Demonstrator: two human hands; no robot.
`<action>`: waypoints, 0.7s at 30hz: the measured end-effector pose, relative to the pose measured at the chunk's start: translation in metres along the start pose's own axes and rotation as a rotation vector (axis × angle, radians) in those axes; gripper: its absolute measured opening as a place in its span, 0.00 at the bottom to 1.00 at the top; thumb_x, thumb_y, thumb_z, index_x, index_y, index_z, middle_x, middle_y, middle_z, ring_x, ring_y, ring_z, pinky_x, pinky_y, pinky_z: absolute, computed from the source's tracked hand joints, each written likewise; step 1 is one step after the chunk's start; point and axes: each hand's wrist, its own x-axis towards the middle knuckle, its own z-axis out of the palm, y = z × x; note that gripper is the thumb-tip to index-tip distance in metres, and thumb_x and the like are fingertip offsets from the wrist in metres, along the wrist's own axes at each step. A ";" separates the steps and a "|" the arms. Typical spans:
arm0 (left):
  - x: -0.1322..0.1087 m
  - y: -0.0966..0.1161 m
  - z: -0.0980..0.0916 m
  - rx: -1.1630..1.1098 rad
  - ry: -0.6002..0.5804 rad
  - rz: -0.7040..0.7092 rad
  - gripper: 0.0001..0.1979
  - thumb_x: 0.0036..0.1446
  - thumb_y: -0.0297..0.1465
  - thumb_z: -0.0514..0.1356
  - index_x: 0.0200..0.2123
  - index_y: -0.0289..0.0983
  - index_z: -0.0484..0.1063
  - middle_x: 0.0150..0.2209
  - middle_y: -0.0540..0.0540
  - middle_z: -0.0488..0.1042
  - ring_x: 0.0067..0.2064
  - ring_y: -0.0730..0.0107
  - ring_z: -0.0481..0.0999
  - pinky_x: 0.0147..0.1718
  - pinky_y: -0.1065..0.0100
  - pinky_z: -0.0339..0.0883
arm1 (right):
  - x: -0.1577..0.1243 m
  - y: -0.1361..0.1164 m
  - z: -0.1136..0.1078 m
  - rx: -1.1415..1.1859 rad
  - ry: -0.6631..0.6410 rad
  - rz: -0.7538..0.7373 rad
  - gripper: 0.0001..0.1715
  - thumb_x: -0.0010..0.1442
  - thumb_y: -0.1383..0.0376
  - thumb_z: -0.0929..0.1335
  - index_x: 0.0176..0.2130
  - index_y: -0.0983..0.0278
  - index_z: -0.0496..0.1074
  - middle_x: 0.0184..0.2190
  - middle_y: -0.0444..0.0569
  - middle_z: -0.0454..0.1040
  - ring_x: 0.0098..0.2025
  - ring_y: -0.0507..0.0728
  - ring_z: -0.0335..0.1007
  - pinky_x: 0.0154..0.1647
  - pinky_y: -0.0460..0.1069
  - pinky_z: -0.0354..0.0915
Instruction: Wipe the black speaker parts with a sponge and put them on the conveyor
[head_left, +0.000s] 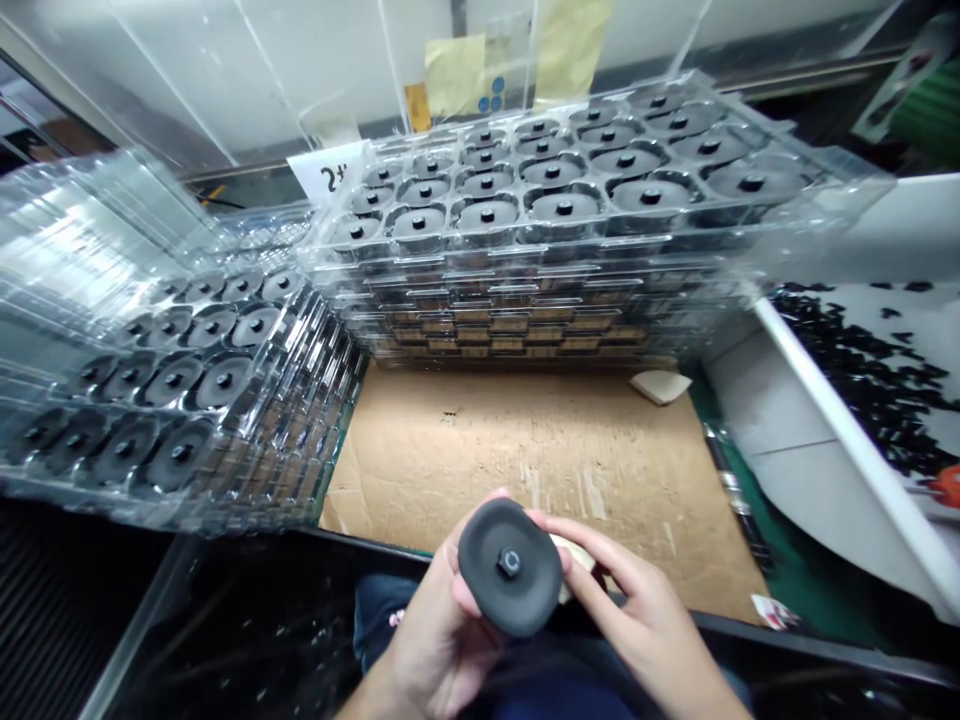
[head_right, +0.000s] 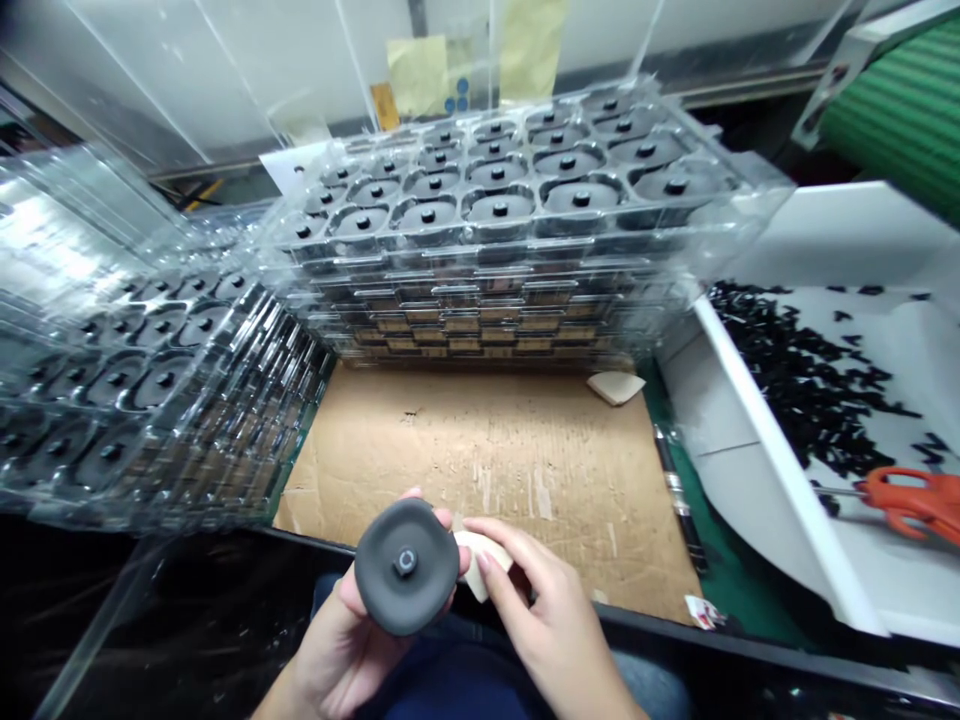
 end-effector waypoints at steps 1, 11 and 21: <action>-0.001 0.001 0.000 0.007 0.004 -0.003 0.27 0.38 0.32 0.70 0.45 0.41 0.72 0.44 0.45 0.77 0.42 0.65 0.76 0.42 0.70 0.67 | 0.000 -0.001 -0.003 -0.022 0.030 0.002 0.15 0.58 0.57 0.65 0.41 0.60 0.75 0.39 0.48 0.78 0.35 0.56 0.75 0.30 0.47 0.71; 0.004 -0.004 0.003 0.089 -0.022 0.057 0.28 0.35 0.37 0.71 0.43 0.39 0.74 0.41 0.44 0.77 0.45 0.60 0.74 0.49 0.65 0.62 | 0.003 -0.074 -0.012 -0.270 0.072 -0.678 0.19 0.58 0.72 0.64 0.50 0.63 0.68 0.35 0.48 0.77 0.32 0.55 0.72 0.33 0.49 0.68; 0.002 0.005 0.006 0.123 0.063 0.054 0.25 0.36 0.35 0.71 0.42 0.40 0.75 0.42 0.44 0.78 0.46 0.62 0.74 0.52 0.65 0.61 | 0.014 -0.080 0.001 -0.291 0.017 -0.753 0.16 0.60 0.73 0.61 0.47 0.68 0.69 0.33 0.49 0.76 0.31 0.53 0.70 0.36 0.50 0.65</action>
